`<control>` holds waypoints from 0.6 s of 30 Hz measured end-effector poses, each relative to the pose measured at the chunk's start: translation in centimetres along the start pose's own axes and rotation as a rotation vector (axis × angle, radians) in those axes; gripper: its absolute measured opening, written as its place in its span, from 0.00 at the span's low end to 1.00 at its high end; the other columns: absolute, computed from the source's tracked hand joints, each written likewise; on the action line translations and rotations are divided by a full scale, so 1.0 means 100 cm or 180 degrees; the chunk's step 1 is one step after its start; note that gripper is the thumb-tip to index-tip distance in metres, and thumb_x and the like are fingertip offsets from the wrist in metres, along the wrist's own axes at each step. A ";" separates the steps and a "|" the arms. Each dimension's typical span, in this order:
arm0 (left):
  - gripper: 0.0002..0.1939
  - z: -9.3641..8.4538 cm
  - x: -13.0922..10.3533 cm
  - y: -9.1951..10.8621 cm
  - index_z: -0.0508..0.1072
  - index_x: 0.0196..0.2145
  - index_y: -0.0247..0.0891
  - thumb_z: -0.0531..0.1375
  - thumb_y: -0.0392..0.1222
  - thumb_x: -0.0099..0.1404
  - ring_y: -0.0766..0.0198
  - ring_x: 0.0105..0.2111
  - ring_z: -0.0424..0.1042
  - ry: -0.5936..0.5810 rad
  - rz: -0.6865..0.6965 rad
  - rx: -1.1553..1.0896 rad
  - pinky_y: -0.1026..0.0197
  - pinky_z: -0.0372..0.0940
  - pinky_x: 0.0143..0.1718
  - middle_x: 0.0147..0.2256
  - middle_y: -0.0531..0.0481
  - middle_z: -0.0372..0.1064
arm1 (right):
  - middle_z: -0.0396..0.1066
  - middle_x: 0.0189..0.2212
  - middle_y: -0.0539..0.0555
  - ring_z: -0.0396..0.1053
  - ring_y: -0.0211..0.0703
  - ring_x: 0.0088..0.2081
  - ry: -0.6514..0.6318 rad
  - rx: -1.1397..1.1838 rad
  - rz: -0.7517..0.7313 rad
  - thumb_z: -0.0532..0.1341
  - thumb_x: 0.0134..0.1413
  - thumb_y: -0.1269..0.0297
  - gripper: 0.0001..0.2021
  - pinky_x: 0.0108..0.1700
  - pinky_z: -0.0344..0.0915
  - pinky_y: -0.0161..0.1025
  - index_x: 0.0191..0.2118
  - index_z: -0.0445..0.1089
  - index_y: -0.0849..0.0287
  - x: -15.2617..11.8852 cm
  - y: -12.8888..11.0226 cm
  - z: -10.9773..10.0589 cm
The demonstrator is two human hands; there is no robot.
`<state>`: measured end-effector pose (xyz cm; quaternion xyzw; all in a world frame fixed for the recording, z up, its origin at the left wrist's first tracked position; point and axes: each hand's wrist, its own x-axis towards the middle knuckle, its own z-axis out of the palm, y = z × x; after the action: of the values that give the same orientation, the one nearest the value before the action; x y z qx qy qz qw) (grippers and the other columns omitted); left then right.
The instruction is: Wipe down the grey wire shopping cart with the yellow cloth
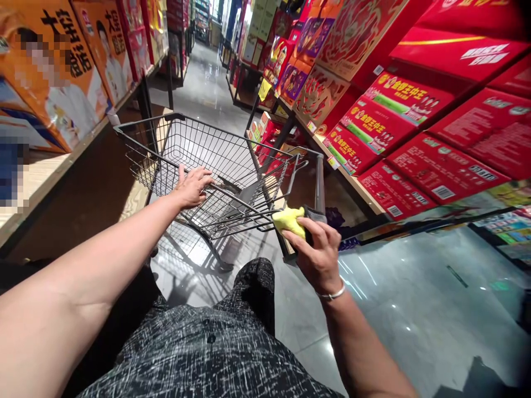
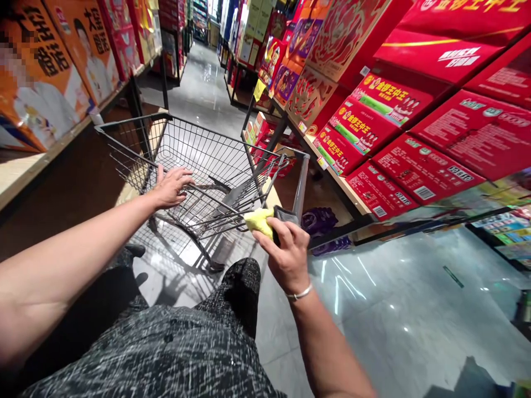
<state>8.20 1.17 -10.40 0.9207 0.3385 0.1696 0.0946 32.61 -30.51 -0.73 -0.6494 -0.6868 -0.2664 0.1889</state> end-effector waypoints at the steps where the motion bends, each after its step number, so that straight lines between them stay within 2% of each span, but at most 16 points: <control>1: 0.22 -0.002 0.001 -0.005 0.70 0.51 0.47 0.60 0.34 0.59 0.47 0.70 0.45 -0.0019 -0.0041 0.0005 0.27 0.23 0.67 0.65 0.47 0.57 | 0.70 0.55 0.48 0.64 0.49 0.53 0.0104 0.0037 0.0061 0.61 0.61 0.70 0.20 0.55 0.63 0.51 0.48 0.76 0.30 -0.007 0.004 -0.008; 4: 0.22 -0.010 0.003 -0.014 0.71 0.51 0.47 0.60 0.35 0.59 0.45 0.71 0.41 -0.0119 -0.0307 0.0021 0.26 0.26 0.66 0.66 0.46 0.55 | 0.68 0.55 0.50 0.66 0.51 0.53 0.0412 0.0220 0.0261 0.61 0.60 0.70 0.22 0.55 0.66 0.56 0.50 0.74 0.29 -0.022 0.011 -0.030; 6: 0.23 -0.020 0.002 -0.009 0.71 0.54 0.47 0.61 0.38 0.60 0.42 0.72 0.36 -0.0248 -0.0553 0.0048 0.24 0.27 0.65 0.68 0.45 0.50 | 0.66 0.57 0.50 0.67 0.53 0.54 0.0625 0.0485 0.0393 0.60 0.59 0.71 0.24 0.55 0.67 0.60 0.53 0.73 0.30 -0.026 0.010 -0.039; 8: 0.28 -0.031 -0.002 0.008 0.68 0.59 0.49 0.64 0.44 0.60 0.37 0.72 0.31 -0.0439 -0.0552 0.0024 0.23 0.25 0.64 0.71 0.45 0.45 | 0.64 0.59 0.51 0.66 0.54 0.55 0.0699 0.0938 0.0434 0.60 0.59 0.71 0.25 0.55 0.67 0.61 0.55 0.71 0.31 -0.024 0.005 -0.041; 10: 0.35 -0.039 -0.010 0.035 0.63 0.63 0.55 0.66 0.52 0.59 0.37 0.72 0.29 -0.0599 -0.0021 -0.0160 0.25 0.20 0.64 0.72 0.49 0.42 | 0.63 0.59 0.52 0.66 0.53 0.56 0.0552 0.1465 0.0335 0.61 0.58 0.72 0.25 0.56 0.68 0.59 0.56 0.71 0.34 -0.019 0.001 -0.035; 12: 0.39 -0.042 -0.021 0.064 0.57 0.67 0.57 0.64 0.59 0.61 0.40 0.72 0.33 -0.0621 0.0615 -0.0570 0.27 0.18 0.65 0.71 0.51 0.44 | 0.63 0.59 0.54 0.66 0.52 0.58 0.0284 0.1916 0.0289 0.60 0.58 0.71 0.23 0.56 0.69 0.55 0.56 0.71 0.39 -0.009 0.001 -0.023; 14: 0.39 -0.039 -0.031 0.087 0.57 0.67 0.55 0.62 0.62 0.62 0.42 0.71 0.39 -0.0521 0.0899 -0.1032 0.30 0.17 0.66 0.70 0.49 0.49 | 0.63 0.59 0.56 0.66 0.50 0.58 0.0064 0.2193 0.0404 0.59 0.58 0.71 0.23 0.56 0.69 0.50 0.57 0.70 0.44 0.002 0.010 -0.006; 16: 0.36 -0.032 -0.038 0.100 0.59 0.65 0.49 0.61 0.61 0.63 0.45 0.67 0.53 -0.0377 0.0883 -0.1423 0.33 0.16 0.67 0.64 0.45 0.60 | 0.64 0.58 0.57 0.66 0.48 0.59 0.0000 0.2189 0.0539 0.57 0.57 0.71 0.24 0.57 0.68 0.47 0.58 0.69 0.48 0.016 0.028 0.013; 18: 0.32 -0.025 -0.043 0.104 0.62 0.62 0.46 0.59 0.60 0.65 0.48 0.63 0.61 -0.0191 0.0749 -0.1665 0.35 0.14 0.67 0.59 0.44 0.66 | 0.64 0.57 0.57 0.65 0.48 0.59 0.0058 0.1824 0.0601 0.55 0.54 0.73 0.25 0.59 0.65 0.48 0.58 0.70 0.49 0.034 0.052 0.032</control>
<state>10.37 -9.32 -6.16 0.9026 0.1711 0.2336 0.3185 37.74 -25.76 -0.58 -0.6282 -0.6688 -0.0489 0.3946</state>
